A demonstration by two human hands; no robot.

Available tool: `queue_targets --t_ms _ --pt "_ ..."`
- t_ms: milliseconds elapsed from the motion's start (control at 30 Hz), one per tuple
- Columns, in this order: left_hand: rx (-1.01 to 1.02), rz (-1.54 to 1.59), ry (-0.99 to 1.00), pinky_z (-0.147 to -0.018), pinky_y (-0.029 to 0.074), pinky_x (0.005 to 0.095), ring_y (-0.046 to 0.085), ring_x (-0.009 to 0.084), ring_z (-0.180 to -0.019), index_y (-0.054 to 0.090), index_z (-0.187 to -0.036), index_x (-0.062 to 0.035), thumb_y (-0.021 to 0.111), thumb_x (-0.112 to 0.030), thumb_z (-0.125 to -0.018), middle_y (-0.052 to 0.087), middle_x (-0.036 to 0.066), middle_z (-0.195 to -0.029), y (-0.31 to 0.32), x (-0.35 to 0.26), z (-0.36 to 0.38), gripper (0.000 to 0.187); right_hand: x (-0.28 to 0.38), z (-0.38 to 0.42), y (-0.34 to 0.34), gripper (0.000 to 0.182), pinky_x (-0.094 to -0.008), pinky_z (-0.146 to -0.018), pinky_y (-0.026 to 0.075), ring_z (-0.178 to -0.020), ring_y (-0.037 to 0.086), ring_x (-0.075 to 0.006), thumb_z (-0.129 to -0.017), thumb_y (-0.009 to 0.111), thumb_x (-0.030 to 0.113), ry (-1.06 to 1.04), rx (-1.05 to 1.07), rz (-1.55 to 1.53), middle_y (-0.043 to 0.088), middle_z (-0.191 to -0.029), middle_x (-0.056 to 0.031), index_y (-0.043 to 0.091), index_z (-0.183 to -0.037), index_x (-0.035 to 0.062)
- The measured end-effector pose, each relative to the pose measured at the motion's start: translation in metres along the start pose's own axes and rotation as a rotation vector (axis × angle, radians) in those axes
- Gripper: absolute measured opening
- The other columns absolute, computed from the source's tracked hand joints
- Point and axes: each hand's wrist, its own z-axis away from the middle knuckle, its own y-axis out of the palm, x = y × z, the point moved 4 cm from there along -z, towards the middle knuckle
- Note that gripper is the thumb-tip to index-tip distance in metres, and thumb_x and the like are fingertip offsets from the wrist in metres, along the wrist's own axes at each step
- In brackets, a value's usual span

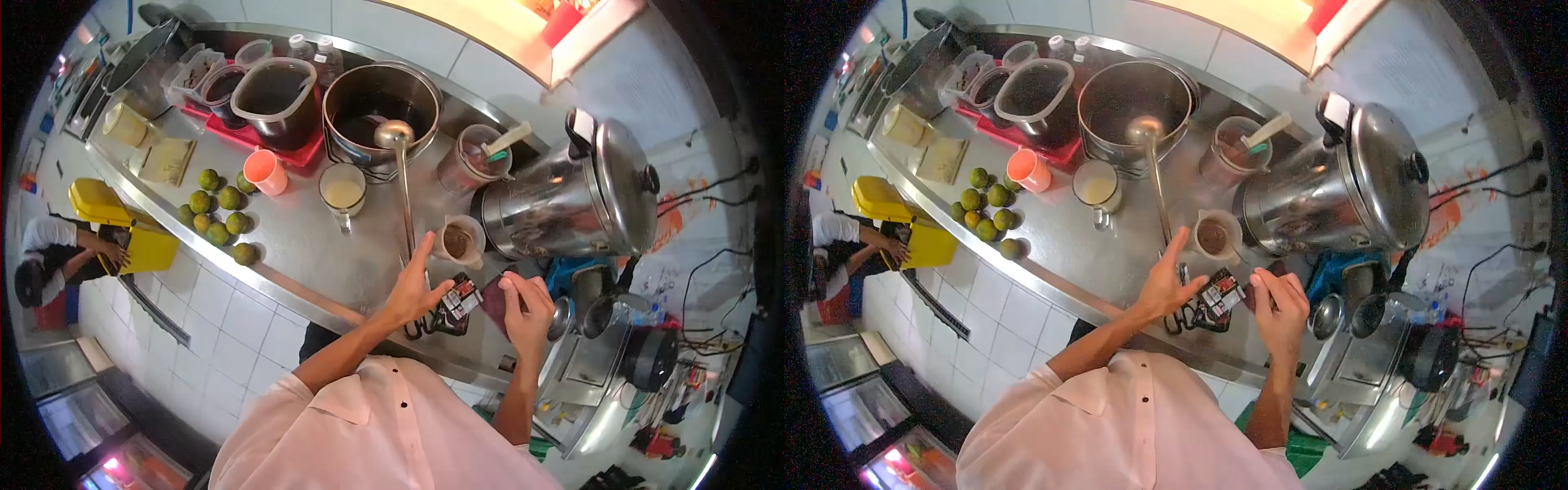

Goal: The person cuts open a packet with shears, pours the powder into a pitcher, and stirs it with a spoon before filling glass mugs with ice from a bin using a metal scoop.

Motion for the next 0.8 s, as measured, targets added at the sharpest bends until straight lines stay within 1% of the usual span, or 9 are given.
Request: queue_targets --t_ms 33,67,267,367,467,567,667,767,800 --pt "-0.001 0.008 0.017 -0.121 0.035 0.0419 0.042 0.0371 -0.148 0.027 -0.16 -0.0006 0.083 -0.018 -0.086 0.042 0.025 -0.159 -0.008 -0.004 0.007 0.094 0.0 0.005 -0.002 0.012 -0.0324 -0.059 0.045 -0.066 0.057 -0.0194 -0.09 0.076 0.004 -0.003 -0.038 -0.004 0.072 -0.079 -0.0093 0.077 -0.101 -0.002" --pt "-0.023 -0.016 0.036 -0.117 0.039 0.0419 0.049 0.0364 -0.142 0.039 -0.154 -0.0014 0.075 -0.015 -0.092 0.049 0.023 -0.154 -0.016 -0.01 0.018 0.073 -0.003 0.014 -0.002 0.013 -0.0329 -0.059 0.046 -0.067 0.058 -0.0194 -0.09 0.076 0.004 0.026 -0.069 -0.016 0.073 -0.081 -0.0099 0.077 -0.102 -0.0019" --pt "-0.184 -0.134 -0.105 -0.105 0.049 0.0398 0.067 0.0315 -0.12 0.059 -0.134 -0.001 0.07 -0.01 -0.094 0.07 0.017 -0.127 -0.056 0.038 0.076 0.042 -0.007 0.046 0.0 0.013 -0.0327 -0.07 0.052 -0.074 0.063 -0.0216 -0.092 0.073 0.003 0.105 -0.165 -0.086 0.076 -0.087 -0.0116 0.076 -0.102 -0.0039" --pt "-0.268 -0.123 -0.193 -0.102 0.051 0.038 0.07 0.0276 -0.113 0.059 -0.131 -0.0002 0.067 -0.007 -0.097 0.072 0.016 -0.119 -0.075 0.057 0.09 0.036 -0.025 0.057 0.008 0.013 -0.0295 -0.066 0.05 -0.072 0.062 -0.0168 -0.095 0.071 0.004 0.052 -0.13 -0.075 0.077 -0.09 -0.01 0.076 -0.104 -0.0038" --pt "-0.357 -0.054 -0.198 -0.1 0.052 0.0371 0.07 0.0243 -0.11 0.059 -0.13 0.0002 0.064 -0.005 -0.099 0.073 0.016 -0.113 -0.092 0.051 0.088 0.032 -0.043 0.072 0.013 0.017 -0.0302 -0.065 0.051 -0.074 0.064 -0.0168 -0.099 0.068 0.009 0.306 -0.252 -0.256 0.077 -0.09 -0.0128 0.074 -0.107 -0.0051" --pt "-0.436 0.03 -0.274 -0.099 0.052 0.0356 0.069 0.022 -0.106 0.057 -0.13 0.0008 0.062 -0.005 -0.101 0.073 0.014 -0.108 -0.108 0.047 0.088 0.03 -0.075 0.089 0.028 0.025 -0.0262 -0.064 0.049 -0.073 0.061 -0.0118 -0.105 0.063 0.021 0.639 -0.425 -0.731 0.077 -0.096 -0.0136 0.071 -0.111 -0.0028" --pt "-0.469 0.023 -0.272 -0.094 0.054 0.0342 0.069 0.0204 -0.102 0.056 -0.131 -0.0008 0.062 -0.01 -0.102 0.073 0.013 -0.107 -0.12 0.052 0.091 0.031 -0.083 0.072 0.043 0.031 -0.0231 -0.064 0.046 -0.076 0.058 -0.0089 -0.107 0.062 0.029 0.705 -0.626 -1.192 0.076 -0.107 -0.0137 0.066 -0.116 0.0007" --pt "-0.463 0.071 -0.254 -0.09 0.055 0.0337 0.07 0.0195 -0.099 0.056 -0.131 -0.0021 0.062 -0.013 -0.103 0.073 0.012 -0.105 -0.126 0.065 0.094 0.03 -0.078 0.027 0.063 0.032 -0.0227 -0.07 0.048 -0.082 0.058 -0.0085 -0.106 0.063 0.032 0.687 -0.701 -1.335 0.073 -0.119 -0.0146 0.064 -0.119 0.0023" --pt "-0.449 0.074 -0.239 -0.09 0.055 0.034 0.07 0.0196 -0.098 0.056 -0.131 -0.0021 0.062 -0.012 -0.103 0.072 0.012 -0.105 -0.125 0.068 0.093 0.031 -0.076 0.009 0.069 0.038 -0.0249 -0.079 0.051 -0.088 0.06 -0.0093 -0.106 0.062 0.033 0.692 -0.674 -1.326 0.07 -0.128 -0.0156 0.062 -0.127 0.0015"
